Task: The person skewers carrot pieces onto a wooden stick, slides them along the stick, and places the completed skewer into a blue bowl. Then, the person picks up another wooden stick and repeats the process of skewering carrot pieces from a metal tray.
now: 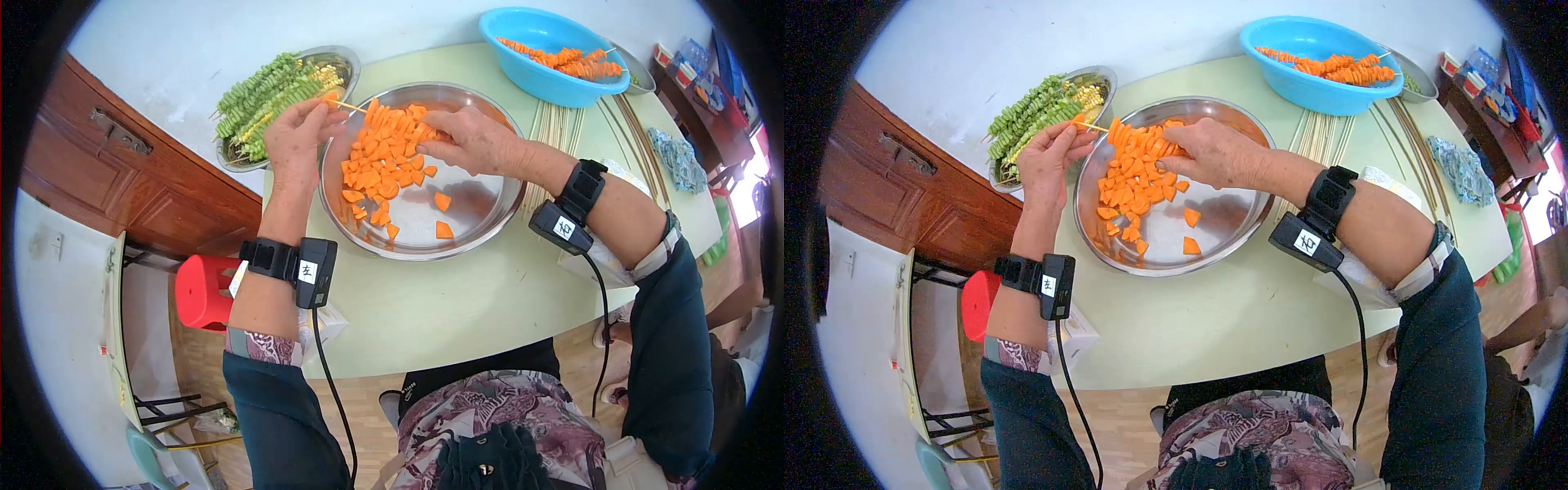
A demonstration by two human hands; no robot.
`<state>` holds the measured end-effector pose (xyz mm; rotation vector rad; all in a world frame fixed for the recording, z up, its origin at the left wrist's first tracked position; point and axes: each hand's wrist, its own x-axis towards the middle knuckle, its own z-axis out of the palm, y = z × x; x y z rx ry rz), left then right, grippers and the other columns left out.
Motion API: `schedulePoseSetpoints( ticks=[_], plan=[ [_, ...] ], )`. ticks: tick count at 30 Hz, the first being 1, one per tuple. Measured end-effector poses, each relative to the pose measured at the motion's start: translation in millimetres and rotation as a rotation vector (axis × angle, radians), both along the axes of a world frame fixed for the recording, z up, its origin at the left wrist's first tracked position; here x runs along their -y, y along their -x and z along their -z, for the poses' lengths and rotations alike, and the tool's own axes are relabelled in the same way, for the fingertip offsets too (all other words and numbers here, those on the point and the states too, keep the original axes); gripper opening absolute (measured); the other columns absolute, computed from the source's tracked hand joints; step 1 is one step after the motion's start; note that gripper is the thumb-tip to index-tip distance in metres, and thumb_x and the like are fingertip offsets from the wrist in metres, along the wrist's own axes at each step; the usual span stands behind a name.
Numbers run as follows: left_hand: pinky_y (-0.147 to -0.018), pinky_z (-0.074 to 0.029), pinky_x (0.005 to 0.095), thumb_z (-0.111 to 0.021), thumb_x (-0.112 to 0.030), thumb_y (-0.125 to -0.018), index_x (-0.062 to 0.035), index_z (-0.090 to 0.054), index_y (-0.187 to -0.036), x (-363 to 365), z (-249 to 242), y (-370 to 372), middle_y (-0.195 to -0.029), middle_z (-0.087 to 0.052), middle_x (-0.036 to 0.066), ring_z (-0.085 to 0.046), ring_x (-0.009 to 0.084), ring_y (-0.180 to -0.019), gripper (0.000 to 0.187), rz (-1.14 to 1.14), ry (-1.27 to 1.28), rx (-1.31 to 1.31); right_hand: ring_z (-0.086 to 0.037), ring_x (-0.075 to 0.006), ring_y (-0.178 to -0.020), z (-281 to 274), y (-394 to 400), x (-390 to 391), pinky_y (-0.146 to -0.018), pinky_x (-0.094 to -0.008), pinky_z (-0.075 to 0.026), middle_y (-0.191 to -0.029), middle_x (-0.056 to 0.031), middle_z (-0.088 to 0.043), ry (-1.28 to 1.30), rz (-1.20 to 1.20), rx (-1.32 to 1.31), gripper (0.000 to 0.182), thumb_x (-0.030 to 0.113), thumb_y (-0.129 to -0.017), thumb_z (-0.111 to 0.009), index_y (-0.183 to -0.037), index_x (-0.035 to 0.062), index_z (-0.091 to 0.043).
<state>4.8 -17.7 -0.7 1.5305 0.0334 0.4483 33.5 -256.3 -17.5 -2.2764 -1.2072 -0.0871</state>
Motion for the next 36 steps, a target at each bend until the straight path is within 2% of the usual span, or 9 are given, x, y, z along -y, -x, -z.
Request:
schedulePoseSetpoints(
  ticks=[10,14,27,36],
  plan=[
    [-0.068,-0.056,0.028,-0.055,0.0,-0.084,0.0106,-0.053,-0.1,-1.7,2.7,-2.4,-0.093,-0.061,0.02,-0.065,0.0252,-0.081,0.019,0.003,0.033,0.042,-0.058,-0.0289,-0.055,-1.9,2.6,-0.7,-0.057,-0.0394,-0.048,-0.057,-0.0166,-0.055,0.038,0.033,-0.027,0.031,0.03,-0.088,-0.052,-0.083,0.0002,-0.052],
    [-0.069,-0.056,0.0281,-0.056,0.0,-0.084,0.0106,-0.053,-0.099,-1.5,2.8,-2.3,-0.093,-0.062,0.02,-0.065,0.0252,-0.08,0.019,-0.004,0.019,0.034,-0.058,-0.0279,-0.054,-4.2,5.2,-0.3,-0.057,-0.0391,-0.048,-0.056,-0.016,-0.055,0.042,0.034,-0.012,0.03,0.031,-0.088,-0.052,-0.083,0.0006,-0.052],
    [-0.068,-0.056,0.0273,-0.056,0.001,-0.083,0.0107,-0.054,-0.096,1.5,2.4,-1.5,-0.09,-0.062,0.019,-0.065,0.0241,-0.078,0.017,-0.013,-0.034,0.052,-0.058,-0.0331,-0.06,-5.5,7.0,0.6,-0.06,-0.0419,-0.047,-0.061,-0.019,-0.056,0.06,0.039,0.018,0.031,0.031,-0.087,-0.052,-0.082,0.0003,-0.052],
    [-0.065,-0.055,0.0242,-0.057,0.002,-0.082,0.0077,-0.058,-0.091,-0.1,4.8,-3.0,-0.085,-0.063,0.015,-0.065,0.0188,-0.075,0.011,-0.052,-0.295,0.147,-0.058,-0.0344,-0.062,-1.9,7.0,0.4,-0.061,-0.0437,-0.047,-0.062,-0.019,-0.056,0.093,0.058,0.032,0.031,0.032,-0.087,-0.052,-0.084,0.0007,-0.051]
  ],
)
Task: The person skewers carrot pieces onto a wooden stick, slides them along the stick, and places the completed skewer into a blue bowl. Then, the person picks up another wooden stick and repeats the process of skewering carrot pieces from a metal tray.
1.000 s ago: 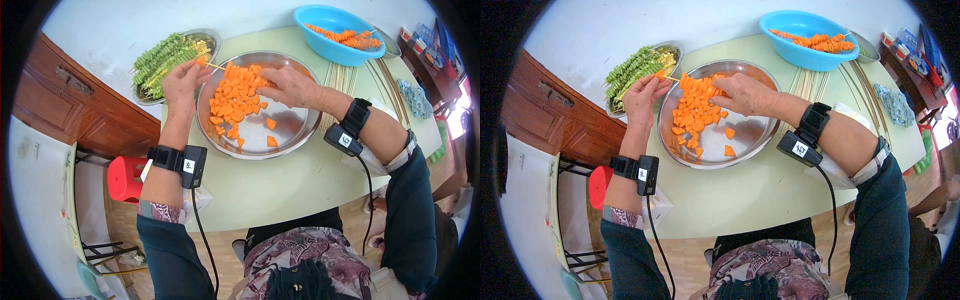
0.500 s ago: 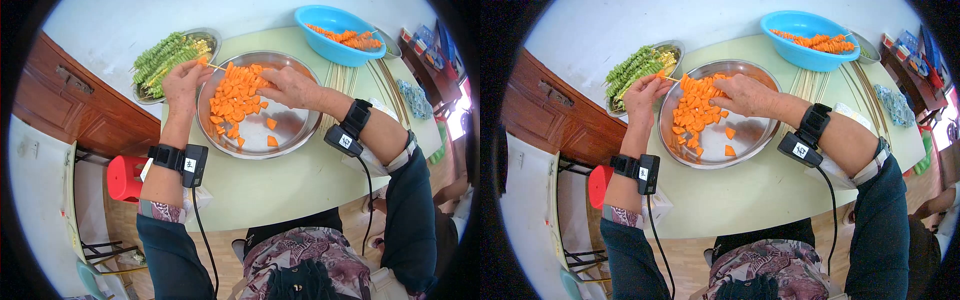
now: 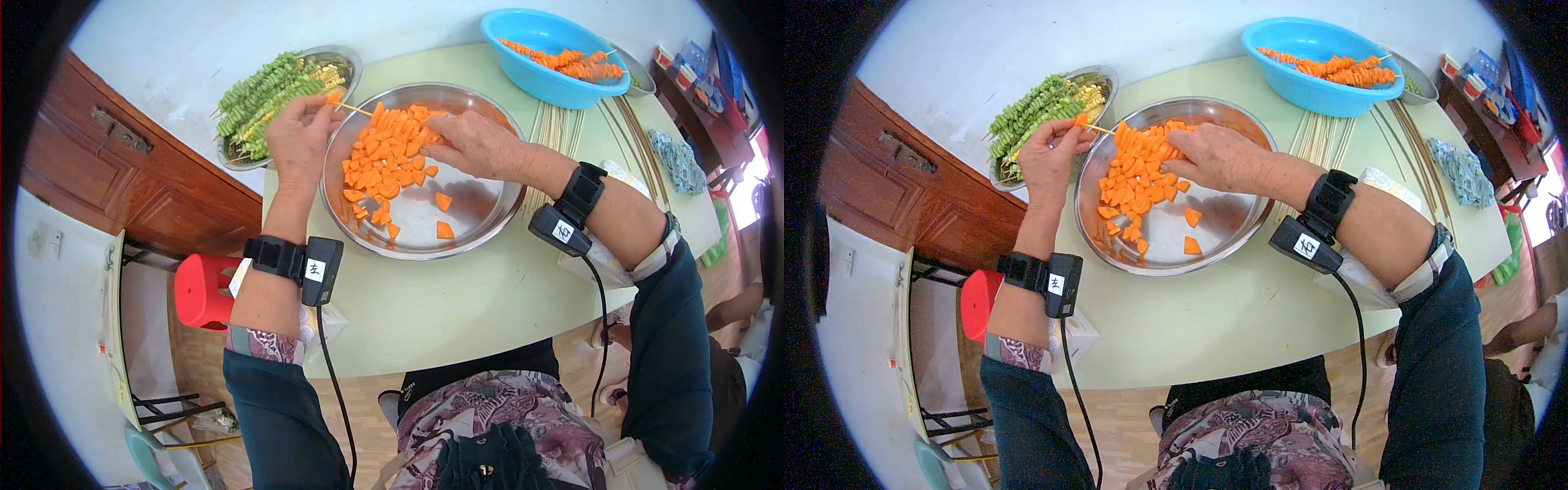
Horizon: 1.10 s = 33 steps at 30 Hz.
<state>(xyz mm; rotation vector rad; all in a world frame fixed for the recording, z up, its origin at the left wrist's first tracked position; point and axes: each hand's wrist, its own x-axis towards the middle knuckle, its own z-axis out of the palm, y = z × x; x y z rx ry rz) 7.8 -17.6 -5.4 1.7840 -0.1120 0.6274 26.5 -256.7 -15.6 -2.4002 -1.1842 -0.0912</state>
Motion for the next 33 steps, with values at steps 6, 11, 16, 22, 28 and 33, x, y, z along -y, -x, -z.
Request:
schedulePoseSetpoints(
  ticks=[6,11,16,22,28,33],
  plan=[
    [-0.063,-0.054,0.0238,-0.056,0.004,-0.082,0.0069,-0.059,-0.091,1.0,2.3,-1.7,-0.084,-0.063,0.012,-0.065,0.0172,-0.074,0.01,-0.022,-0.038,0.002,-0.058,-0.0345,-0.063,1.5,0.4,-0.3,-0.06,-0.0438,-0.047,-0.063,-0.0185,-0.057,0.008,0.011,0.006,0.032,0.032,-0.088,-0.051,-0.084,0.0003,-0.05],
    [-0.064,-0.054,0.0234,-0.056,0.003,-0.082,0.0073,-0.059,-0.091,1.3,1.4,-0.5,-0.081,-0.064,0.012,-0.065,0.0161,-0.073,0.01,-0.06,-0.155,0.023,-0.055,-0.0279,-0.047,10.9,-4.9,-1.4,-0.047,-0.0365,-0.045,-0.052,-0.0138,-0.053,-0.076,-0.059,0.089,0.027,0.026,-0.088,-0.053,-0.083,-0.0001,-0.049],
    [-0.064,-0.054,0.0227,-0.055,0.003,-0.082,0.0069,-0.06,-0.091,-1.0,3.1,-2.1,-0.08,-0.064,0.012,-0.065,0.0154,-0.073,0.011,-0.058,-0.162,0.048,-0.048,-0.0101,-0.035,-8.4,8.5,-3.1,-0.034,-0.0234,-0.041,-0.052,-0.0039,-0.054,-0.15,-0.042,-0.482,0.031,0.03,-0.09,-0.049,-0.079,0.0004,-0.048],
    [-0.065,-0.054,0.0227,-0.054,0.003,-0.082,0.0069,-0.06,-0.092,0.3,3.6,-1.0,-0.08,-0.065,0.012,-0.065,0.0153,-0.073,0.012,-0.072,-0.18,0.08,-0.048,-0.0079,-0.037,-20.7,16.0,-3.1,-0.035,-0.0209,-0.039,-0.055,-0.0034,-0.054,-0.222,-0.014,-0.784,0.03,0.029,-0.09,-0.049,-0.079,0.0005,-0.05],
    [-0.065,-0.054,0.0233,-0.055,0.004,-0.081,0.0063,-0.061,-0.092,1.4,5.4,-1.0,-0.081,-0.065,0.011,-0.065,0.0148,-0.073,0.013,-0.088,-0.299,0.138,-0.048,-0.0098,-0.036,-11.8,12.5,-3.9,-0.035,-0.0228,-0.04,-0.054,-0.0044,-0.053,-0.178,-0.014,-0.575,0.032,0.029,-0.09,-0.05,-0.076,0.0005,-0.048],
    [-0.065,-0.054,0.0233,-0.055,0.004,-0.081,0.0056,-0.061,-0.091,3.9,2.5,1.4,-0.081,-0.065,0.011,-0.065,0.0145,-0.072,0.012,-0.11,-0.34,0.132,-0.049,-0.0119,-0.037,4.4,3.5,-4.4,-0.036,-0.0243,-0.041,-0.051,-0.005,-0.053,-0.167,-0.034,-0.222,0.033,0.029,-0.09,-0.051,-0.073,0.0009,-0.046]
  ],
)
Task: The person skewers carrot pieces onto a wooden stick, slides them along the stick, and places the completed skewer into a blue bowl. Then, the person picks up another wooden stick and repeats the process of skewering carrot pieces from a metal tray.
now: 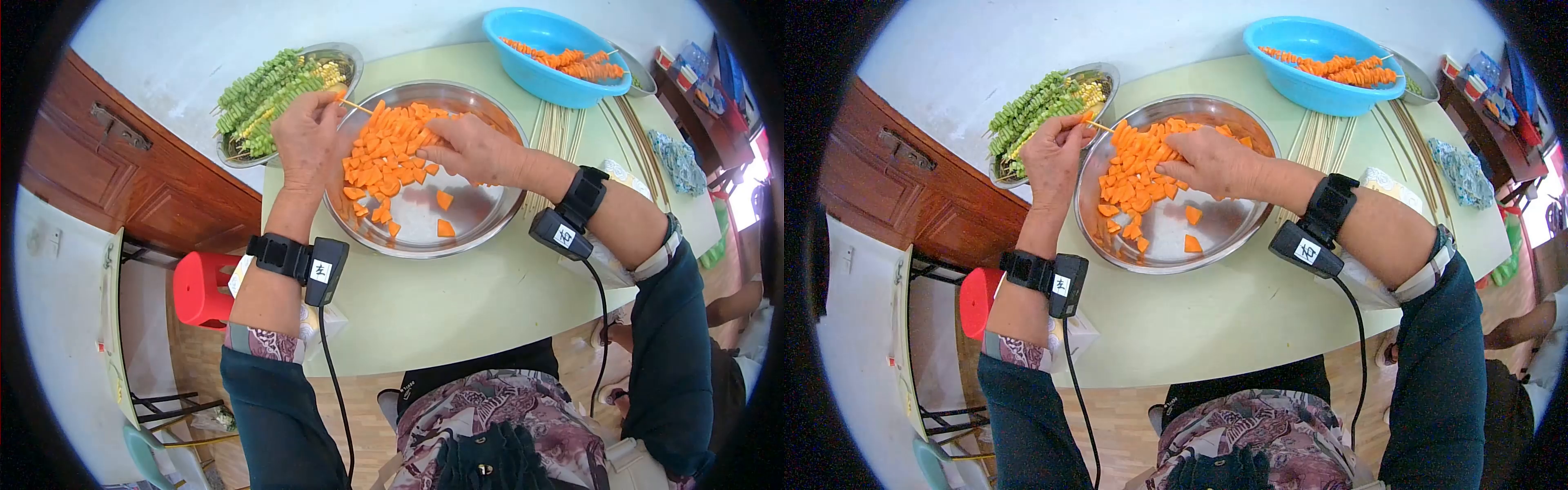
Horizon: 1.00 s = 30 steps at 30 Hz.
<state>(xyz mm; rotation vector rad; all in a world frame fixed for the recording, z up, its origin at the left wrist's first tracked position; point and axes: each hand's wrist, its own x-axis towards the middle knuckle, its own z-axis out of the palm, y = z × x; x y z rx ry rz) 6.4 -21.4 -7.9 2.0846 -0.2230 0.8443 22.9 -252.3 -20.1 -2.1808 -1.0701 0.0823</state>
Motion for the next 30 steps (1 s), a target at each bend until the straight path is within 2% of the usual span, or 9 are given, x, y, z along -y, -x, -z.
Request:
schedulePoseSetpoints(
  ticks=[1,5,7,10,17,19,22,26,30],
  plan=[
    [-0.065,-0.054,0.0235,-0.055,0.004,-0.081,0.0055,-0.062,-0.09,1.2,-0.1,0.4,-0.08,-0.065,0.011,-0.065,0.0144,-0.072,0.012,-0.006,-0.005,0.011,-0.05,-0.0124,-0.037,7.7,-4.4,-0.2,-0.036,-0.0247,-0.041,-0.051,-0.005,-0.053,-0.009,-0.019,0.218,0.034,0.029,-0.09,-0.051,-0.073,0.0011,-0.045],
    [-0.065,-0.054,0.0239,-0.055,0.004,-0.081,0.0057,-0.062,-0.09,3.0,0.4,0.3,-0.08,-0.065,0.011,-0.065,0.0147,-0.071,0.011,-0.008,0.007,0.032,-0.049,-0.0115,-0.036,14.2,-6.4,-0.7,-0.035,-0.0245,-0.041,-0.05,-0.0047,-0.052,-0.041,0.007,0.487,0.034,0.03,-0.09,-0.05,-0.073,0.0015,-0.045],
    [-0.065,-0.054,0.0239,-0.055,0.005,-0.081,0.0058,-0.061,-0.09,1.7,1.5,-0.4,-0.08,-0.065,0.011,-0.065,0.0149,-0.071,0.011,-0.003,0.004,0.029,-0.047,-0.0104,-0.035,-12.8,11.0,-2.3,-0.034,-0.0235,-0.04,-0.05,-0.0043,-0.052,-0.028,-0.032,-0.322,0.034,0.031,-0.09,-0.049,-0.073,0.0017,-0.045],
    [-0.065,-0.054,0.0241,-0.055,0.005,-0.08,0.006,-0.061,-0.09,0.3,2.6,-0.9,-0.079,-0.065,0.011,-0.065,0.0153,-0.071,0.011,0.004,0.018,0.003,-0.048,-0.0094,-0.035,-22.4,16.0,-3.4,-0.034,-0.0226,-0.039,-0.053,-0.0043,-0.053,-0.109,-0.039,-0.617,0.034,0.031,-0.091,-0.048,-0.074,0.0013,-0.046],
    [-0.065,-0.054,0.0239,-0.055,0.005,-0.08,0.0061,-0.061,-0.089,3.2,2.1,-0.8,-0.079,-0.065,0.011,-0.065,0.0152,-0.072,0.011,0.011,0.044,-0.028,-0.049,-0.0107,-0.036,-10.2,11.0,-3.8,-0.034,-0.0241,-0.04,-0.056,-0.0055,-0.056,-0.039,0.002,-0.412,0.033,0.029,-0.091,-0.049,-0.077,-0.0008,-0.047],
    [-0.064,-0.053,0.0235,-0.055,0.004,-0.08,0.0057,-0.061,-0.089,5.2,2.1,0.4,-0.079,-0.065,0.01,-0.065,0.0146,-0.072,0.011,0.025,0.056,-0.052,-0.056,-0.0249,-0.046,-6.9,11.5,-4.1,-0.049,-0.0339,-0.047,-0.06,-0.0165,-0.058,0.028,0.035,-0.058,0.036,0.031,-0.088,-0.05,-0.079,-0.0034,-0.05],
    [-0.063,-0.052,0.0225,-0.055,0.003,-0.08,0.0049,-0.062,-0.089,11.7,4.0,2.7,-0.078,-0.065,0.009,-0.064,0.0129,-0.071,0.011,0.042,0.008,-0.085,-0.059,-0.0302,-0.055,-10.6,14.9,-6.1,-0.057,-0.0374,-0.048,-0.062,-0.02,-0.058,0.101,0.11,-0.028,0.037,0.033,-0.087,-0.051,-0.081,-0.0036,-0.051],
    [-0.062,-0.051,0.0213,-0.055,0.001,-0.081,0.0036,-0.062,-0.089,20.3,11.0,3.0,-0.077,-0.065,0.007,-0.062,0.0102,-0.069,0.012,0.029,-0.138,-0.085,-0.059,-0.0267,-0.051,-14.2,14.1,-5.2,-0.051,-0.0355,-0.048,-0.063,-0.0179,-0.059,0.067,0.059,-0.135,0.038,0.033,-0.088,-0.05,-0.08,-0.0039,-0.05],
    [-0.062,-0.051,0.0212,-0.055,0.001,-0.081,0.0034,-0.062,-0.09,20.6,10.7,3.5,-0.076,-0.064,0.007,-0.062,0.0097,-0.068,0.012,0.072,-0.042,-0.098,-0.057,-0.0202,-0.044,-14.0,11.1,-4.1,-0.04,-0.0308,-0.047,-0.062,-0.0137,-0.06,0.038,0.057,-0.244,0.038,0.033,-0.089,-0.048,-0.079,-0.004,-0.049]
  ],
)
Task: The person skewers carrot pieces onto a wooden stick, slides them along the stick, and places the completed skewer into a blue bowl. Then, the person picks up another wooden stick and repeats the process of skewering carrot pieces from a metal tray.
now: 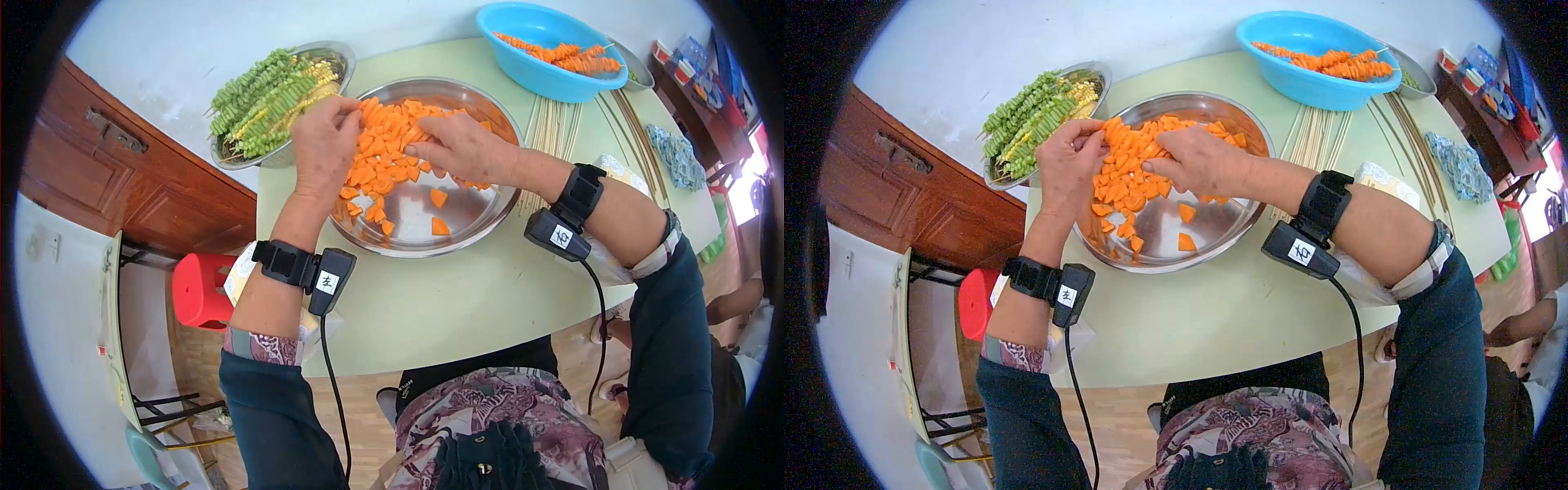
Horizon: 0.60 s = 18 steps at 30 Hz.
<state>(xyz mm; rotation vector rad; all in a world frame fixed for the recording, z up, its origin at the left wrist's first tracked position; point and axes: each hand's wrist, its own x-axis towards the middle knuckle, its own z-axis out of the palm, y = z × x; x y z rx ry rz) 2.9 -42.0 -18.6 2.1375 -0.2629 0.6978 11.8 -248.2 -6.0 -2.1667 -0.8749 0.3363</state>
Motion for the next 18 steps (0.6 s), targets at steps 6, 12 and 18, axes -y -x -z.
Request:
schedulePoseSetpoints(
  ticks=[6,12,18],
  plan=[
    [-0.06,-0.051,0.0216,-0.055,0.0,-0.082,0.0034,-0.063,-0.09,-0.6,-4.5,2.4,-0.076,-0.064,0.007,-0.062,0.0107,-0.067,0.012,0.029,0.036,-0.08,-0.056,-0.016,-0.042,0.3,-0.9,0.1,-0.038,-0.0295,-0.046,-0.061,-0.0109,-0.059,-0.035,-0.013,-0.054,0.037,0.031,-0.09,-0.048,-0.081,-0.0049,-0.05],
    [-0.06,-0.051,0.0215,-0.056,-0.002,-0.081,0.0036,-0.063,-0.093,-0.8,-11.4,4.7,-0.078,-0.065,0.008,-0.063,0.0121,-0.068,0.014,0.083,0.138,-0.177,-0.051,-0.0121,-0.037,4.0,-3.5,-0.7,-0.035,-0.0248,-0.042,-0.056,-0.0072,-0.056,-0.146,-0.057,-0.201,0.033,0.028,-0.09,-0.049,-0.08,-0.0029,-0.051],
    [-0.061,-0.052,0.0217,-0.056,-0.002,-0.081,0.0039,-0.063,-0.094,-4.3,-12.4,3.6,-0.081,-0.065,0.009,-0.064,0.0134,-0.07,0.015,0.146,0.251,-0.254,-0.05,-0.0121,-0.036,5.1,-4.1,-1.3,-0.035,-0.0242,-0.042,-0.056,-0.0072,-0.057,-0.126,-0.05,-0.213,0.033,0.029,-0.089,-0.049,-0.08,-0.0033,-0.05]
  ],
)
